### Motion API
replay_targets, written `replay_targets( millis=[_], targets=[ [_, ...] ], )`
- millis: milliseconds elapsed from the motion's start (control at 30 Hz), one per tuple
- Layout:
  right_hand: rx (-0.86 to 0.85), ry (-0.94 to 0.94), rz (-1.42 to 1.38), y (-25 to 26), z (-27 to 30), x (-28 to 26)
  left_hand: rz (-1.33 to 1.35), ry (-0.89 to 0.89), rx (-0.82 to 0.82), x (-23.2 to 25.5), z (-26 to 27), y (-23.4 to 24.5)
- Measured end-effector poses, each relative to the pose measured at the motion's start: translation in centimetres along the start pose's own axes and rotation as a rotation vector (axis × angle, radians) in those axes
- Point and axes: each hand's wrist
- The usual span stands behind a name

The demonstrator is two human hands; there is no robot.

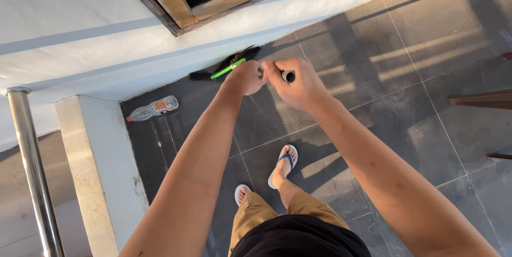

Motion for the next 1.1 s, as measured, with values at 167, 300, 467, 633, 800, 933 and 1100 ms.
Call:
replay_targets(
  millis=[167, 300, 467, 633, 800, 933, 1100],
  targets=[
    [0.034, 0.106, 0.039, 2.4, 2.1, -3.7, -0.063, -0.137, 0.065, 4.5, 6.1, 2.4],
    [-0.027, -0.068, 0.050, 3.2, 4.8, -7.1, -0.151, -0.285, 0.118, 5.2, 9.1, 0.6],
    [0.026, -0.087, 0.084, 1.7, 5.0, -9.1, -0.351, -0.424, 0.188, 4.0, 9.2, 2.8],
    [0.187, -0.057, 0.042, -2.6, 2.8, -8.8, -0.380, -0.348, 0.150, 0.7, 8.1, 5.6],
    [0.210, -0.045, -0.100, -8.1, 1.1, -3.9, -0.116, -0.088, 0.048, -4.3, 5.1, 3.1],
    [0.194, 0.122, -0.087, -9.8, 1.8, -2.9, 0.002, -0.113, 0.016, -6.4, 5.6, 1.2],
    [0.215, -0.183, 0.067, -7.7, 5.0, -8.0, 0.091, -0.314, 0.083, -4.2, 10.0, 1.7]
  ],
)
Point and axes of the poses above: each hand's wrist, its own z-axis away from the middle knuckle, its own y-axis out of the back of the hand, x = y × z, and after that the axes turned 11 degrees about -z, right-handed
